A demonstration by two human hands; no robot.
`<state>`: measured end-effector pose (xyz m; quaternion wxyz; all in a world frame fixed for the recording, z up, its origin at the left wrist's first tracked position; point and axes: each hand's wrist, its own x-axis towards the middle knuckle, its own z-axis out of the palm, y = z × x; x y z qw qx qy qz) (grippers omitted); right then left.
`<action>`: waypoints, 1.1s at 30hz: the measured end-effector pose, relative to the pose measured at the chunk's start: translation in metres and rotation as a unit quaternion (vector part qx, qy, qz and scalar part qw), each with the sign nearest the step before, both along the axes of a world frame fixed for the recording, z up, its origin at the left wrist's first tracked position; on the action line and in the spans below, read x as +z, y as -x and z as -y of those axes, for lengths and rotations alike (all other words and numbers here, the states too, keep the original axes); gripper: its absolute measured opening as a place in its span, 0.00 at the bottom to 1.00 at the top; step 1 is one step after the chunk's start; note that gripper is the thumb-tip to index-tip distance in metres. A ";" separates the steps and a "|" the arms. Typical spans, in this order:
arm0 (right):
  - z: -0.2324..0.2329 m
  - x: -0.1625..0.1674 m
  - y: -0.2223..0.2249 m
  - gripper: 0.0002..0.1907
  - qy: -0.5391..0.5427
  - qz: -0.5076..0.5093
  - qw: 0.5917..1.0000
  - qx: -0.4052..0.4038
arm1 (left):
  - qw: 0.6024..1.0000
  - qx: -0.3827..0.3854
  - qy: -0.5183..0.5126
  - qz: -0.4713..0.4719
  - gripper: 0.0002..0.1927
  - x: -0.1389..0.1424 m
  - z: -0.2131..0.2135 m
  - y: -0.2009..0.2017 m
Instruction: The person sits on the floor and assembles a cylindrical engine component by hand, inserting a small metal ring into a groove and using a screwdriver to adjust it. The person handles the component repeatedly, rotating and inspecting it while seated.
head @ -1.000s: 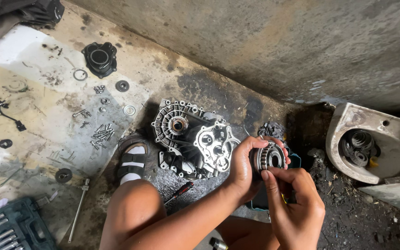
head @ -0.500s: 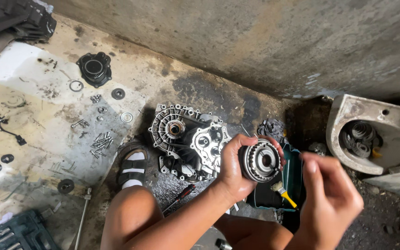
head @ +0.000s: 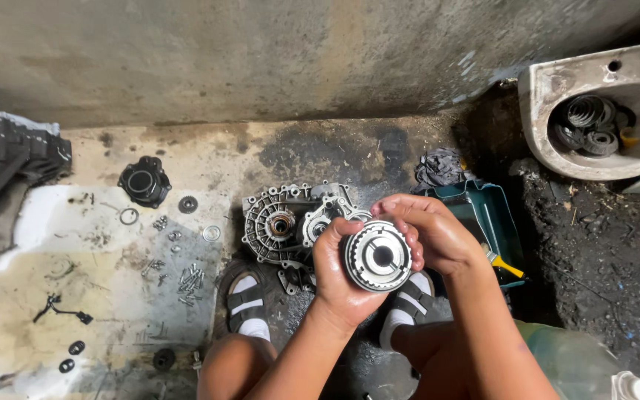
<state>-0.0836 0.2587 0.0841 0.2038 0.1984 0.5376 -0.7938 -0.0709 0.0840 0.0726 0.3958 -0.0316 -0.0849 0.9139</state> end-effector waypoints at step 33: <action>-0.034 0.027 -0.034 0.09 0.046 -0.316 0.943 -0.094 | 0.999 -0.003 0.030 -0.016 0.34 -0.001 -0.007 0.004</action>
